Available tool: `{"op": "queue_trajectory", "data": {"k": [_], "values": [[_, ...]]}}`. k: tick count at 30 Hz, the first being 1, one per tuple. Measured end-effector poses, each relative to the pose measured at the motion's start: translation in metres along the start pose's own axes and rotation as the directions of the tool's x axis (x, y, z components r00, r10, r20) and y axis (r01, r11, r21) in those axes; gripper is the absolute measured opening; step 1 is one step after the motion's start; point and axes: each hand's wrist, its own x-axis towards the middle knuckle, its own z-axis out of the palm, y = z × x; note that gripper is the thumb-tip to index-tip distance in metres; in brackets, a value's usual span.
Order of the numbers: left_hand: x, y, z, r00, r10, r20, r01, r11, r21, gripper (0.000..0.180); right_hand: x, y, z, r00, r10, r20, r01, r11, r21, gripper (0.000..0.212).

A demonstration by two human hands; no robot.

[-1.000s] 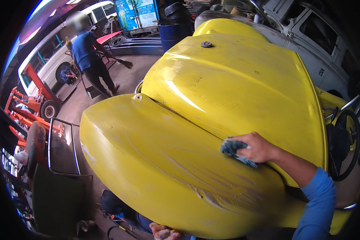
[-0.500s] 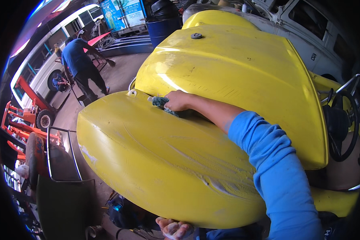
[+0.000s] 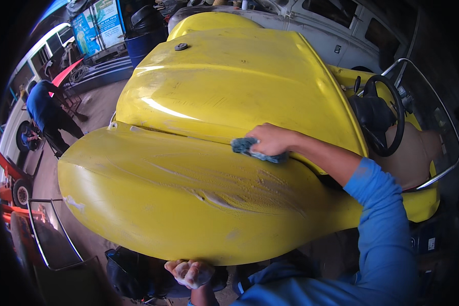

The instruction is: The person scrubs the yellow body of a small vehicle with a green sponge, then wipes it with a purple cloth. The person moves around the vehicle to clean different sections, including the hood and side panels.

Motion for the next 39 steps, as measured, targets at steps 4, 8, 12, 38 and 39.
{"op": "queue_trajectory", "data": {"k": [4,8,12,38,39], "values": [[0.008,0.006,0.003,1.000,-0.001,-0.021,0.000,0.999,-0.039,0.011,0.088,-0.044,0.016,0.993,0.000,-0.121,0.007,0.998,0.062,0.027],[0.010,0.008,0.011,0.994,0.018,-0.105,-0.008,0.996,0.090,0.015,0.120,-0.061,0.028,0.981,0.102,-0.162,-0.086,0.991,0.103,0.033],[0.005,0.005,0.016,0.986,0.053,-0.158,-0.033,0.991,0.128,0.010,0.070,-0.043,0.022,0.987,0.110,-0.116,-0.105,0.993,0.048,0.035],[0.012,0.145,0.084,0.992,-0.025,0.121,-0.025,0.917,0.399,0.018,-0.240,0.069,0.212,0.382,0.035,-0.924,0.151,0.984,0.099,0.054],[0.010,0.149,0.086,0.991,0.007,0.134,-0.060,0.916,0.397,0.017,-0.217,0.057,0.186,0.313,-0.029,-0.949,0.219,0.975,0.042,0.053]]}}
